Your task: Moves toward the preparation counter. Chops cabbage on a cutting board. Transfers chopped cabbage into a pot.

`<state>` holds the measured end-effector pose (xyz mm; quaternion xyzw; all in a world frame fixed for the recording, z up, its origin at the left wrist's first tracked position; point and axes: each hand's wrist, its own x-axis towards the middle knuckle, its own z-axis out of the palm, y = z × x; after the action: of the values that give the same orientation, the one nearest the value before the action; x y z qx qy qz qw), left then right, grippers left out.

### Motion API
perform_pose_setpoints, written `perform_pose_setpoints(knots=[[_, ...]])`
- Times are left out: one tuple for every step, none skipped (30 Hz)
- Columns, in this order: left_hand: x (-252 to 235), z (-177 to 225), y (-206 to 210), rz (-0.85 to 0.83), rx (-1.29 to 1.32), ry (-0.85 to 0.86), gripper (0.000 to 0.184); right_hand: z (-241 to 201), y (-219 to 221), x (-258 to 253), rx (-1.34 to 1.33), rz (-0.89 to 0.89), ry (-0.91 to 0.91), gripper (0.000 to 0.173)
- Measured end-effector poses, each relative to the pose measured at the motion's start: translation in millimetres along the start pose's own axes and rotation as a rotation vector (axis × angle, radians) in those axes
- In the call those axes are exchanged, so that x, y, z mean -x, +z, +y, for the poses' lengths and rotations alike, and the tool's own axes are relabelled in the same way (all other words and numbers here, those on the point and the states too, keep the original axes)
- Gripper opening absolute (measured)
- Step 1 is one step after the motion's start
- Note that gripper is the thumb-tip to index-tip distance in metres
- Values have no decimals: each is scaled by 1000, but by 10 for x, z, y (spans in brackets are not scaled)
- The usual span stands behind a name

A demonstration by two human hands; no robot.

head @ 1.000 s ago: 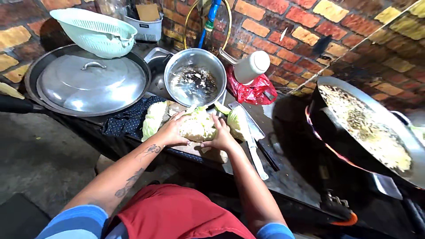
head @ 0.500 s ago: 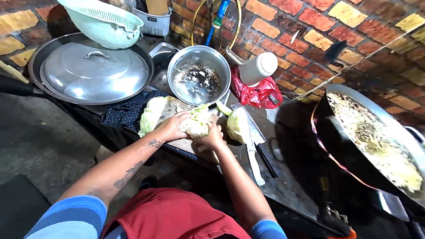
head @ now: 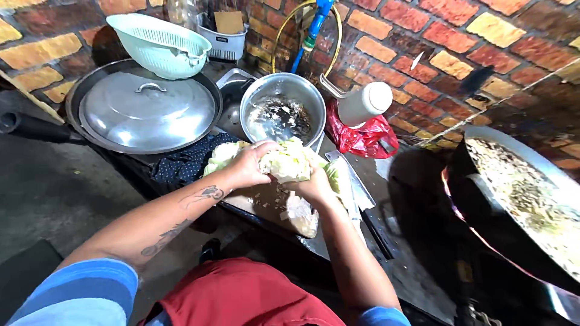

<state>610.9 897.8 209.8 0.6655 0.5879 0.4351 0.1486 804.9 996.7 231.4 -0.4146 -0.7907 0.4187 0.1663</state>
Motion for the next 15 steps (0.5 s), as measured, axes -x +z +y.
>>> perform_pose_setpoints(knots=[[-159,9,-115,-25,-16,12,79,-51,-40,-110,-22,25,-16,79],[-332,16,-235,-60,-33,13,79,-99,-70,-241,-45,50,-30,80],[-511,-9,-338,-82,-59,16,80,-146,-93,-389,-65,68,-37,82],[-694,-71,-421,-100,-88,15,80,-188,-105,-559,-82,82,-35,84],[-878,-156,-487,-130,-118,-2,82,-217,-110,-755,-91,88,-23,86],[-1060,-271,-526,-160,-145,-20,84,-229,-107,-968,-86,94,-10,88],[-1240,-414,-542,-184,-169,-34,88,-222,-95,-1183,-75,101,4,91],[-1412,-577,-535,-203,-182,-44,92,-200,-69,-1385,-49,120,21,92],[-1562,-750,-511,-218,-186,-49,97,-158,-37,-1566,-16,134,42,95],[-1685,-912,-474,-232,-192,-59,101,-116,-7,-1707,15,136,71,99],[-1782,-1045,-439,-252,-206,-80,104,-92,14,-1807,47,124,112,103],[-1869,-1145,-415,-272,-222,-106,103,-83,20,-1881,81,116,152,106],[-1940,-1206,-396,-290,-232,-133,95,-78,14,-1933,120,110,190,103],[-1990,-1211,-385,-312,-226,-161,83,-69,4,-1969,152,104,225,95],[-2027,-1187,-382,-330,-209,-178,68,-57,-7,-1989,167,107,243,83]])
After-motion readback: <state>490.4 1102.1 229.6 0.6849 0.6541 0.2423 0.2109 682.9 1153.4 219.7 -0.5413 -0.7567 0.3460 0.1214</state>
